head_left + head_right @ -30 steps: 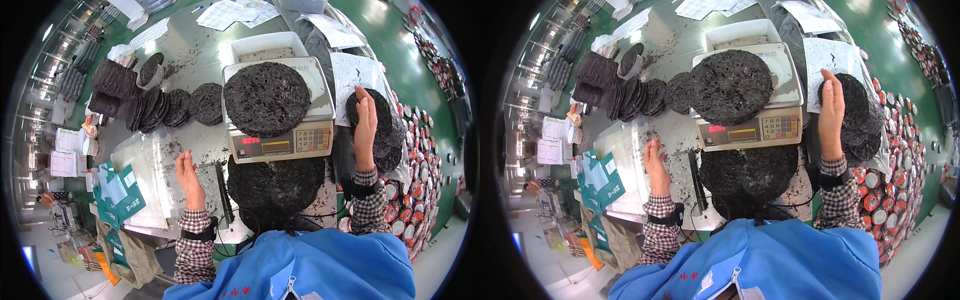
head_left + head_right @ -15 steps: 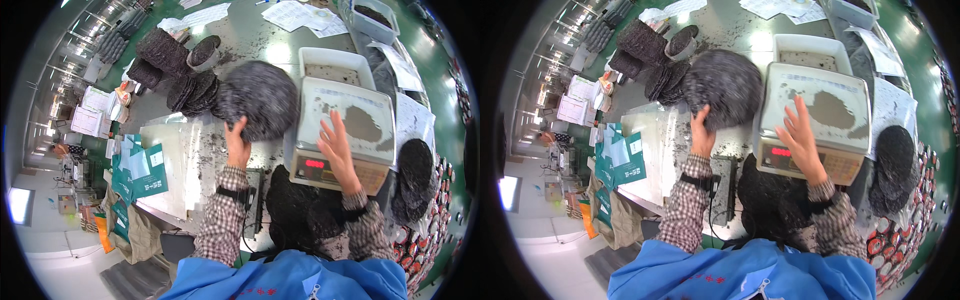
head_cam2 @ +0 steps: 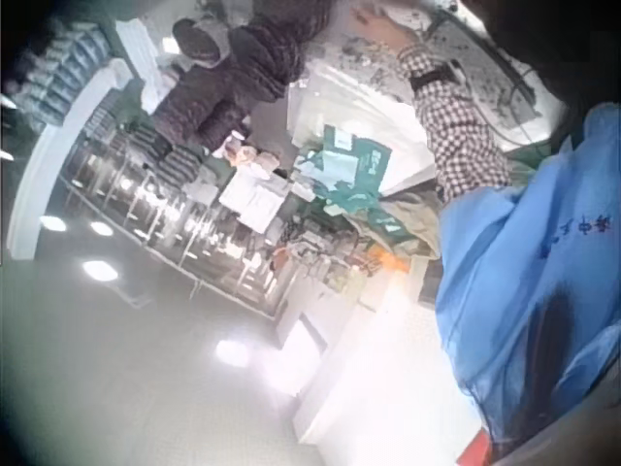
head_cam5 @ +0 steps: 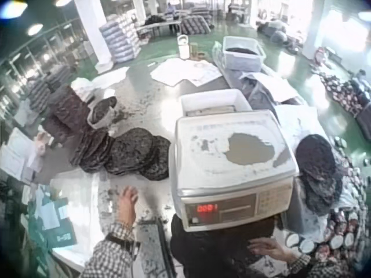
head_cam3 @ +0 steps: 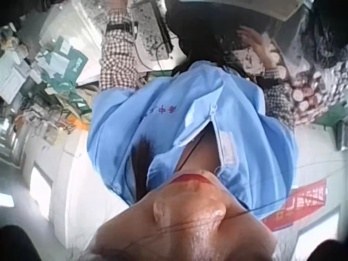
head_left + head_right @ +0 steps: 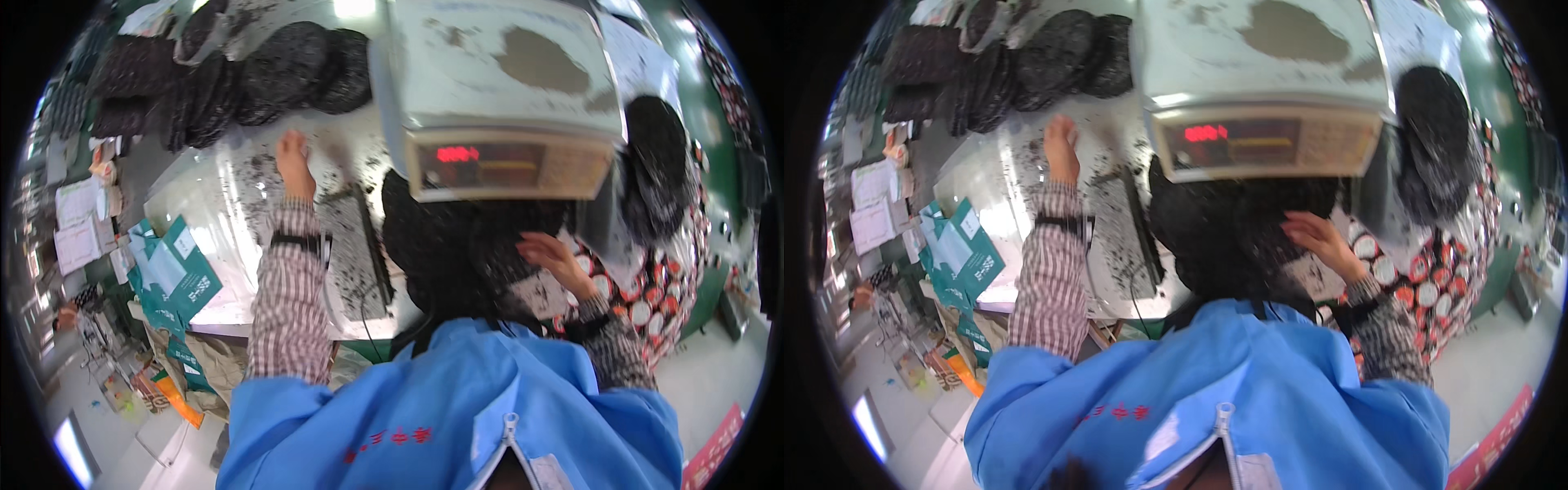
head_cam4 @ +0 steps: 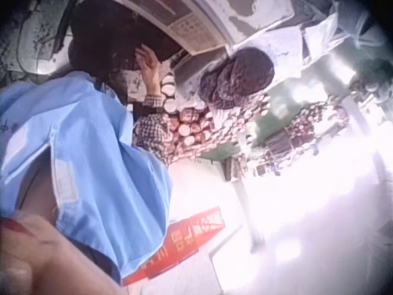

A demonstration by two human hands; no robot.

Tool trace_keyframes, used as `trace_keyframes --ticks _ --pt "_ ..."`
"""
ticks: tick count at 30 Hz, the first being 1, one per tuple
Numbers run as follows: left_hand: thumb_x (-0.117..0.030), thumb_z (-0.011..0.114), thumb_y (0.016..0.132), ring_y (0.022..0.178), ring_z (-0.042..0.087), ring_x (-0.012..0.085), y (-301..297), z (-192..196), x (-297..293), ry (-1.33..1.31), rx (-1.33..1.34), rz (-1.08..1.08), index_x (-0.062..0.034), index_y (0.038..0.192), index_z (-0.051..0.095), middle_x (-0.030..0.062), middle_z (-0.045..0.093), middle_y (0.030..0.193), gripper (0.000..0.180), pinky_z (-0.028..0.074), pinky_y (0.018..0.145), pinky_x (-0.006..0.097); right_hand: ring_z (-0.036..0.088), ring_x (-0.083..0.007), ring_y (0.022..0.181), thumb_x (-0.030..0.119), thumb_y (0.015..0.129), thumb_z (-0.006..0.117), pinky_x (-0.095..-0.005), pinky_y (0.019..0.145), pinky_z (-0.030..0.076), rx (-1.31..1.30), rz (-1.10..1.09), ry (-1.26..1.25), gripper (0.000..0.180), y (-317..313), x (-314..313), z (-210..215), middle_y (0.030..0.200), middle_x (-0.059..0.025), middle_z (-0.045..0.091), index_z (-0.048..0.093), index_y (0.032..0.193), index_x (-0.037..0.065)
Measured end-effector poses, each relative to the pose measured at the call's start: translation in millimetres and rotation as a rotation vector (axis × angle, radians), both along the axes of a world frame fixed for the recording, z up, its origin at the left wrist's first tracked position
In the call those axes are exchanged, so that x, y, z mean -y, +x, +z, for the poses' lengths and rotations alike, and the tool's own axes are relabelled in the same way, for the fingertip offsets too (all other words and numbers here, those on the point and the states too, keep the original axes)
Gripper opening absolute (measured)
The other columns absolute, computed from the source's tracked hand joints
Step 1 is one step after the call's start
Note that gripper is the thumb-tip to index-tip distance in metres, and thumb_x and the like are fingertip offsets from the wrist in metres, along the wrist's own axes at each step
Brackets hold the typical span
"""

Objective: The person weighs circular bundles of seaweed by hand on an electronic scale, picking up bundles from a pile, placing them on the scale, and then moving them to a growing stack on the table.

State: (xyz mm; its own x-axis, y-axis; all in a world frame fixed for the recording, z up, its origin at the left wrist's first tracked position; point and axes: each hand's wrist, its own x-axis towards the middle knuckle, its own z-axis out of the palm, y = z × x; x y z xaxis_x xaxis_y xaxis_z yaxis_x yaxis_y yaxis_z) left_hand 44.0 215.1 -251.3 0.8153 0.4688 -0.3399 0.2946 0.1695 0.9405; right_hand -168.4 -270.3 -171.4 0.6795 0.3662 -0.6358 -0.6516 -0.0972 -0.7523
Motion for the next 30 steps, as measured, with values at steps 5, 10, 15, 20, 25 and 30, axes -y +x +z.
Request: trace_keyframes --ticks 5,10,15,20,25,30 --pt "-0.031 0.079 0.078 0.131 0.04 0.0426 -175 -17 112 0.686 -0.45 -0.658 0.0099 0.145 0.022 0.0304 0.037 0.142 0.097 0.034 0.111 0.042 0.036 -0.0327 0.136 0.02 0.089 0.064 -0.0425 0.109 0.036 0.45 0.411 -0.365 0.06 -30 -7 -47 0.148 -0.0145 0.04 0.041 0.143 0.007" --pt "-0.019 0.085 0.073 0.114 0.058 0.0359 -200 -10 128 0.349 -0.428 -0.31 0.0093 0.146 0.018 0.0297 0.052 0.13 0.104 0.048 0.099 0.039 0.03 -0.0385 0.139 0.022 0.087 0.065 -0.0462 0.112 0.031 0.565 0.454 -0.431 0.061 -43 -8 -59 0.152 -0.0165 0.033 0.043 0.142 0.007" --pt "-0.017 0.083 0.074 0.093 0.067 0.0245 -248 105 114 0.228 -0.254 -0.413 0.0057 0.12 0.057 0.0156 0.069 0.105 0.057 0.054 0.082 0.035 0.047 -0.0382 0.127 0.024 0.084 0.068 -0.0434 0.106 0.041 0.606 0.511 -0.61 0.059 -49 0 -49 0.145 -0.0197 0.044 0.048 0.138 0.007" --pt "-0.024 0.078 0.077 0.091 0.067 0.0328 -298 170 170 0.623 -0.103 -0.538 0.005 0.106 0.059 0.0198 0.069 0.103 0.045 0.053 0.078 0.04 0.054 -0.0295 0.121 0.05 0.097 0.051 -0.0405 0.099 0.046 -0.097 0.157 0.085 0.061 -44 -36 62 0.138 -0.0158 0.051 0.047 0.139 0.006" --pt "-0.042 0.078 0.074 0.133 0.029 0.052 -323 206 284 0.834 0.358 -0.859 0.003 0.117 0.052 0.0239 0.034 0.149 0.068 0.024 0.106 0.061 0.054 -0.0217 0.119 0.053 0.102 0.033 -0.0387 0.102 0.046 -0.256 -0.256 0.764 0.06 -54 -48 113 0.136 -0.0084 0.052 0.042 0.141 0.008" --pt "-0.036 0.066 0.089 0.123 0.047 0.0372 -308 238 284 0.993 0.487 -0.818 0.0035 0.132 0.047 0.0205 0.042 0.146 0.061 0.04 0.098 0.044 0.054 -0.0211 0.121 0.019 0.102 0.045 -0.0382 0.103 0.046 0.082 -0.137 0.783 0.039 -73 -4 113 0.136 -0.0091 0.053 0.045 0.139 0.005"
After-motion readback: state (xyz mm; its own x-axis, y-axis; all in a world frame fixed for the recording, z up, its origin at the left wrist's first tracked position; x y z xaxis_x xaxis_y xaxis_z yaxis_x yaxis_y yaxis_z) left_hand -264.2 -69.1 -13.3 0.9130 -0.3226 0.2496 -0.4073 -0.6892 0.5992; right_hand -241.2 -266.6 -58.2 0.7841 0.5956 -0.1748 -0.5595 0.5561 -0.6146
